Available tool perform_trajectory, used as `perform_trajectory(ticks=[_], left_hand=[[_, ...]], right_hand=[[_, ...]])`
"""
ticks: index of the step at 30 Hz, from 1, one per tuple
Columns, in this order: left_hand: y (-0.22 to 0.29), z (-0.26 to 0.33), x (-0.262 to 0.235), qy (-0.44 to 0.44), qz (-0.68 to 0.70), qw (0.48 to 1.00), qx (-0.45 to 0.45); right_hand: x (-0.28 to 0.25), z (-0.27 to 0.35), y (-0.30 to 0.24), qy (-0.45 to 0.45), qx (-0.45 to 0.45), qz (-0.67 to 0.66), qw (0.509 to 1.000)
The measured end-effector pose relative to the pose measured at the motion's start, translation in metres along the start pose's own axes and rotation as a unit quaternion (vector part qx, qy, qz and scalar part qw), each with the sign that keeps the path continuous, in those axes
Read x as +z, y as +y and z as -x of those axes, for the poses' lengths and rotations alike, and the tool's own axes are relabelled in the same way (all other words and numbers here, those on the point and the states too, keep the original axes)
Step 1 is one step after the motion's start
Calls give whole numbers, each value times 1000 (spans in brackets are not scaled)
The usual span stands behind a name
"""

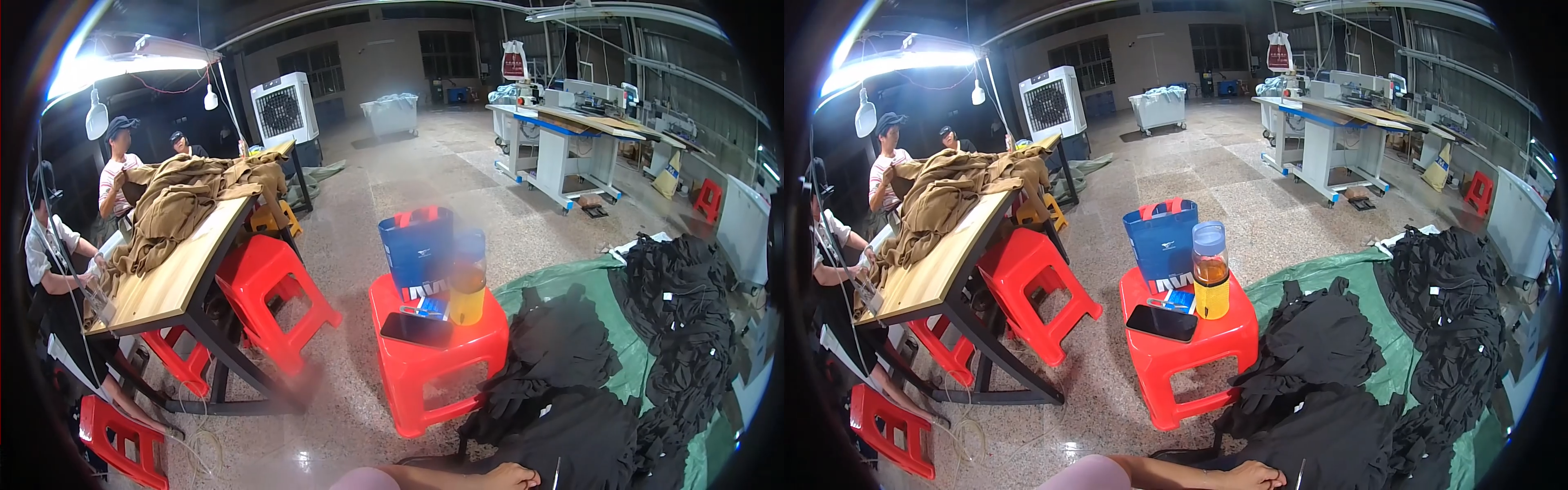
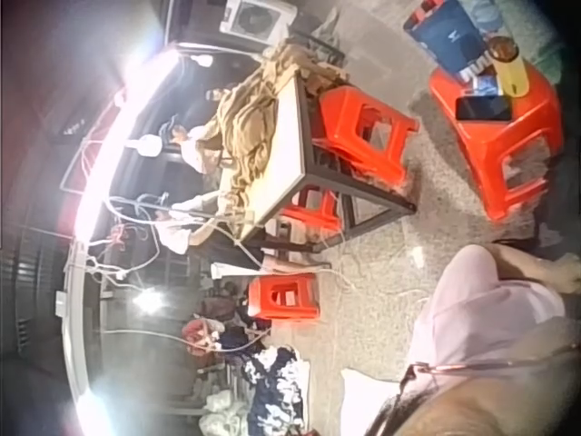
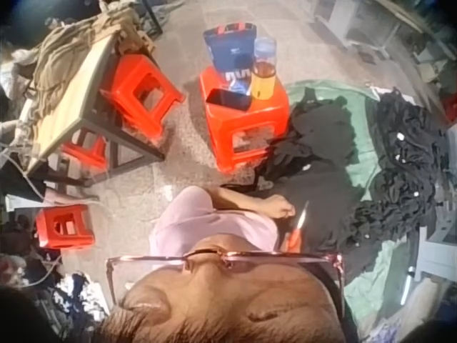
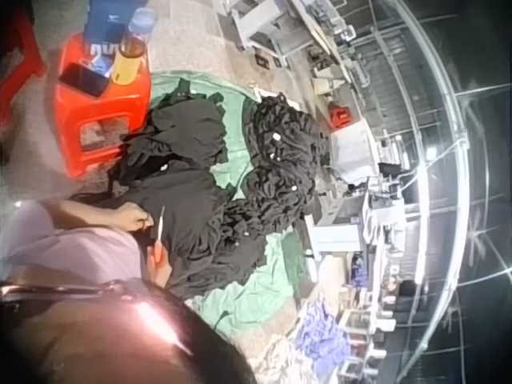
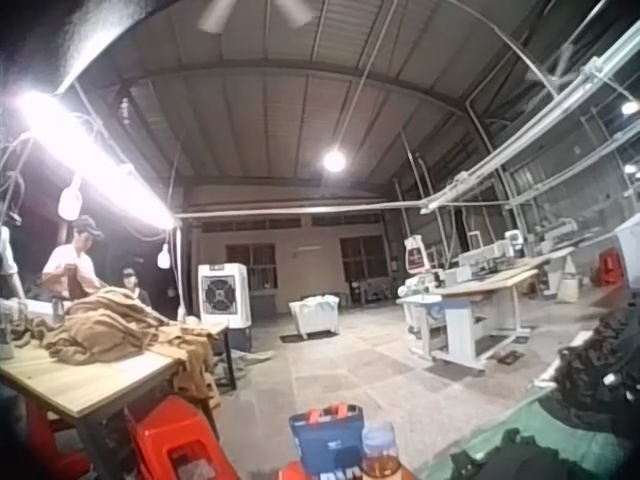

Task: The recorder uses scissors to cut pieces of dark fabric from a large stack while sitting on a stool in a workshop.

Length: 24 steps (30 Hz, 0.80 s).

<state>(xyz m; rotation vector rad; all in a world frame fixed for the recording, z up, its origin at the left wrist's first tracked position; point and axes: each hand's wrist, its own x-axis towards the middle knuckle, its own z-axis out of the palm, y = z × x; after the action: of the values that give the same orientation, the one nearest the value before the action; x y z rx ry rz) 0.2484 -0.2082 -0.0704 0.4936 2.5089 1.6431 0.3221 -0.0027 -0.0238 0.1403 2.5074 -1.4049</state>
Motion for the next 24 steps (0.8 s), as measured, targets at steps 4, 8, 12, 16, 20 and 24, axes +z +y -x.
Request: perform_trajectory(ticks=[4, 8, 12, 16, 20, 24], left_hand=[[5, -1, -5, -4, -5, 1000, -4], [4, -3, -7, -3, -11, 1000, 9], [17, -3, -28, -39, 77, 995, -49], [57, -29, -148, 169, 122, 976, 61], [172, -14, -306, 573, 203, 719, 337], [189, 24, -333, 598, 199, 668, 396]], right_hand=[[4, 2, 10, 24, -38, 10, 999], [9, 5, 19, 58, -64, -21, 996], [13, 6, 25, 86, -95, -57, 990], [7, 1, 12, 91, -115, -65, 987], [-5, 5, -27, 74, -26, 39, 996], [-2, -3, -7, 69, -96, 18, 993]])
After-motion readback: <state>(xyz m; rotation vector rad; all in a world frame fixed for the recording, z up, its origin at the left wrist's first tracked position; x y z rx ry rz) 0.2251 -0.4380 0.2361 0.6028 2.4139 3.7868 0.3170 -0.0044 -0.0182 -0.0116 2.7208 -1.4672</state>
